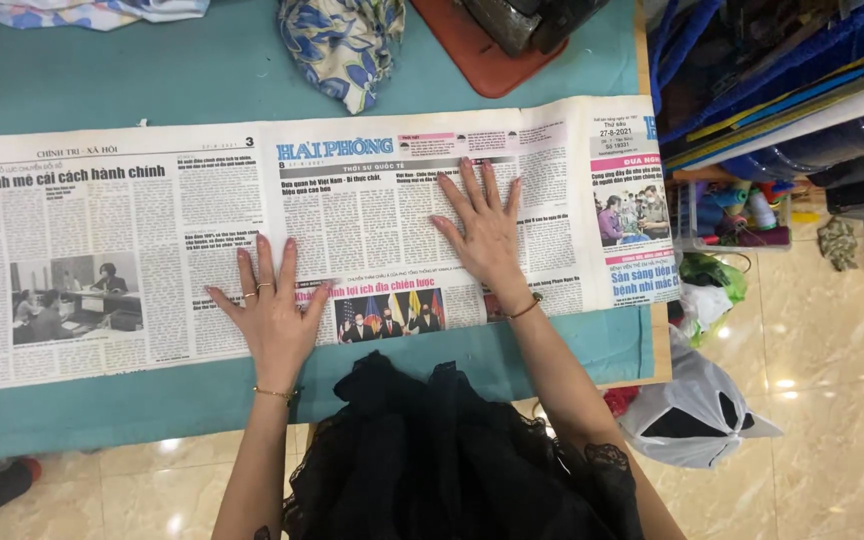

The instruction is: The recorder is ironing and measuring a piece of newspaper on an ironing board in a tailoring environment.

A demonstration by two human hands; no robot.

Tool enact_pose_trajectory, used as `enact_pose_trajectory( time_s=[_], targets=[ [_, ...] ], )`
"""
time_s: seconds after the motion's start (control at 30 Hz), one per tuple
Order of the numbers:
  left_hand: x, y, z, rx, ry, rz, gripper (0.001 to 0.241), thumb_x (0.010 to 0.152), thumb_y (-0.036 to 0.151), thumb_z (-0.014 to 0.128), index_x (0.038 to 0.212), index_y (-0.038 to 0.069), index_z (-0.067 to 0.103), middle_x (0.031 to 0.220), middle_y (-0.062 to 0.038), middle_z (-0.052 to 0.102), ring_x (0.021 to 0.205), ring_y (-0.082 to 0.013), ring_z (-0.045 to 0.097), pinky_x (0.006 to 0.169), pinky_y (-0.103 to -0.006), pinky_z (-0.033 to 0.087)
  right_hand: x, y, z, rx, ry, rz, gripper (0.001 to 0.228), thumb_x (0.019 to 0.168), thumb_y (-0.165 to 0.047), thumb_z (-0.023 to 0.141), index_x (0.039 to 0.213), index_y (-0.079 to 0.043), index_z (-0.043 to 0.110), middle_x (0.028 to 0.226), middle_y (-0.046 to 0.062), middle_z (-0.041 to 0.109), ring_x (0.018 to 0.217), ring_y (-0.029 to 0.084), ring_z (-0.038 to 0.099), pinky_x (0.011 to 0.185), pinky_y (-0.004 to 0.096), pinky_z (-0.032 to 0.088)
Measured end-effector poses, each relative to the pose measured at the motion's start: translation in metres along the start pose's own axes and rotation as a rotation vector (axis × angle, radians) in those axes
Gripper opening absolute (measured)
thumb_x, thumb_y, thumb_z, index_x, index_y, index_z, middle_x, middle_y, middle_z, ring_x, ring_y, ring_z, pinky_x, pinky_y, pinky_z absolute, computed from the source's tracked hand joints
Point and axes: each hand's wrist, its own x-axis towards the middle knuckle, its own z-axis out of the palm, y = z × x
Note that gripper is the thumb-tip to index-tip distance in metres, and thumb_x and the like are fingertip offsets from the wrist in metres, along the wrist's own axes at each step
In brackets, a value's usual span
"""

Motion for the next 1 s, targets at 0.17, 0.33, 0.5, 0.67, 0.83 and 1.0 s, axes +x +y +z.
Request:
enact_pose_trajectory(
  time_s=[0.17,0.33,0.5,0.67,0.83,1.0],
  targets=[
    [0.001,0.002,-0.002,0.010,0.002,0.006,0.094,0.081,0.075,0.067,0.156,0.022,0.051,0.171,-0.009,0.029,0.158,-0.0384,0.021,0.115,-0.0815,-0.001,-0.005,0.001,0.003,0.003,0.010,0.006,0.061,0.105,-0.055,0.051,0.159,-0.028,0.044,0.172,0.003,0.023,0.160,0.031,0.014,0.125,0.066,0.000],
    [0.002,0.007,-0.006,0.028,-0.014,0.034,0.106,0.073,0.084,0.068,0.155,0.019,0.051,0.172,-0.009,0.028,0.159,-0.0376,0.020,0.115,-0.0822,0.000,-0.010,-0.017,0.020,-0.031,0.092,0.077,0.062,0.103,-0.054,0.054,0.158,-0.026,0.045,0.170,0.010,0.022,0.158,0.034,0.011,0.122,0.069,-0.002],
    [0.000,0.002,-0.002,0.049,-0.005,0.047,0.108,0.077,0.082,0.069,0.161,0.017,0.048,0.173,-0.011,0.027,0.160,-0.0388,0.020,0.114,-0.0820,-0.002,-0.029,-0.136,0.030,0.247,-0.018,-0.032,0.074,0.099,-0.045,0.057,0.162,-0.013,0.034,0.171,0.016,0.022,0.163,0.035,0.014,0.128,0.068,0.005],
    [-0.009,-0.013,0.012,0.519,-0.018,0.114,0.087,0.091,0.059,0.067,0.170,0.030,0.045,0.182,-0.006,0.025,0.166,-0.0323,0.018,0.123,-0.0739,-0.004,-0.043,-0.176,0.037,0.326,-0.019,-0.142,0.080,0.101,-0.051,0.050,0.162,-0.004,0.030,0.173,0.020,0.024,0.163,0.035,0.019,0.131,0.063,0.014],
    [-0.002,0.000,-0.001,0.060,-0.051,0.085,0.103,0.081,0.073,0.069,0.163,0.017,0.045,0.174,-0.015,0.026,0.160,-0.0418,0.018,0.114,-0.0808,-0.002,-0.049,-0.122,0.031,0.181,0.028,0.035,0.085,0.101,-0.059,0.045,0.162,-0.004,0.027,0.171,0.018,0.021,0.161,0.036,0.018,0.129,0.064,0.012],
    [-0.006,-0.012,0.008,0.102,-0.067,0.066,0.112,0.078,0.082,0.068,0.165,0.016,0.043,0.175,-0.016,0.024,0.161,-0.0428,0.015,0.114,-0.0824,-0.002,-0.061,-0.067,0.008,-0.098,0.092,0.362,0.083,0.104,-0.061,0.039,0.163,-0.006,0.021,0.171,0.015,0.010,0.158,0.040,0.003,0.126,0.064,0.005]
  ],
)
